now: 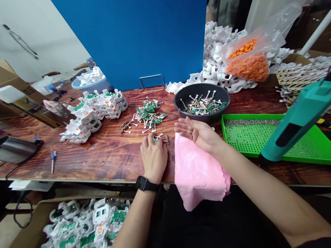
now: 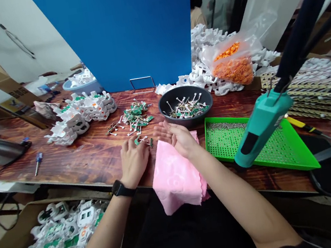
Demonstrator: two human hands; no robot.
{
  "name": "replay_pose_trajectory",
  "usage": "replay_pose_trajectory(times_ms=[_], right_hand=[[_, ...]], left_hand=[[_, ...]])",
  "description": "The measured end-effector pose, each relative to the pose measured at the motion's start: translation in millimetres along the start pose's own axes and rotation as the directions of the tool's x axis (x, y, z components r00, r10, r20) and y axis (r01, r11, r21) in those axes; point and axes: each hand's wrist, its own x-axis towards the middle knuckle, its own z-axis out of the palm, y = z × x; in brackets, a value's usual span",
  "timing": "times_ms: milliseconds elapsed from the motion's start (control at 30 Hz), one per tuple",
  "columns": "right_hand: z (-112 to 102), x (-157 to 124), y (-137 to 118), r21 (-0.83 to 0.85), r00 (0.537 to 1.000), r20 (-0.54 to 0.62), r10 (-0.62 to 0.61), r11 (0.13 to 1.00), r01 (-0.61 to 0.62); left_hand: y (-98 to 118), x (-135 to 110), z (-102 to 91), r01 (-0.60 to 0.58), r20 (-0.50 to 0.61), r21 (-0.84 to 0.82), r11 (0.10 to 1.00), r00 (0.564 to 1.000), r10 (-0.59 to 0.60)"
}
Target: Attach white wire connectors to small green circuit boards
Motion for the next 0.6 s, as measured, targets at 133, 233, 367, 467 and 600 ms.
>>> replay_pose_trajectory(times_ms=[133,233,367,467,600], right_hand=[[2.8,-4.0,7.0,-0.138,0.999,0.002,0.051,0.989,-0.05],[2.3,-3.0,10.5,-0.227,0.996,-0.038,0.086,0.97,-0.092],[2.0,0.7,16.9,-0.409,0.991,-0.127,0.05,0.907,-0.098],[3.3,1.3,21.3,-0.508,0.985,-0.152,0.087,0.848,-0.153],[3.5,-0.9,22.6,-0.543,0.976,-0.132,0.173,0.811,-0.218]], left_hand=[[-1.1,12.3,5.0,-0.056,0.005,0.097,0.994,0.998,0.056],[-2.9,16.5,2.5,-0.148,-0.002,0.105,0.983,0.989,0.149],[-3.2,13.7,-5.9,-0.203,-0.116,0.095,0.975,0.97,0.213],[-4.4,8.7,-9.8,-0.272,-0.203,0.1,0.957,0.936,0.287],[-11.2,0.2,-11.2,-0.374,-0.293,0.095,0.923,0.875,0.385]])
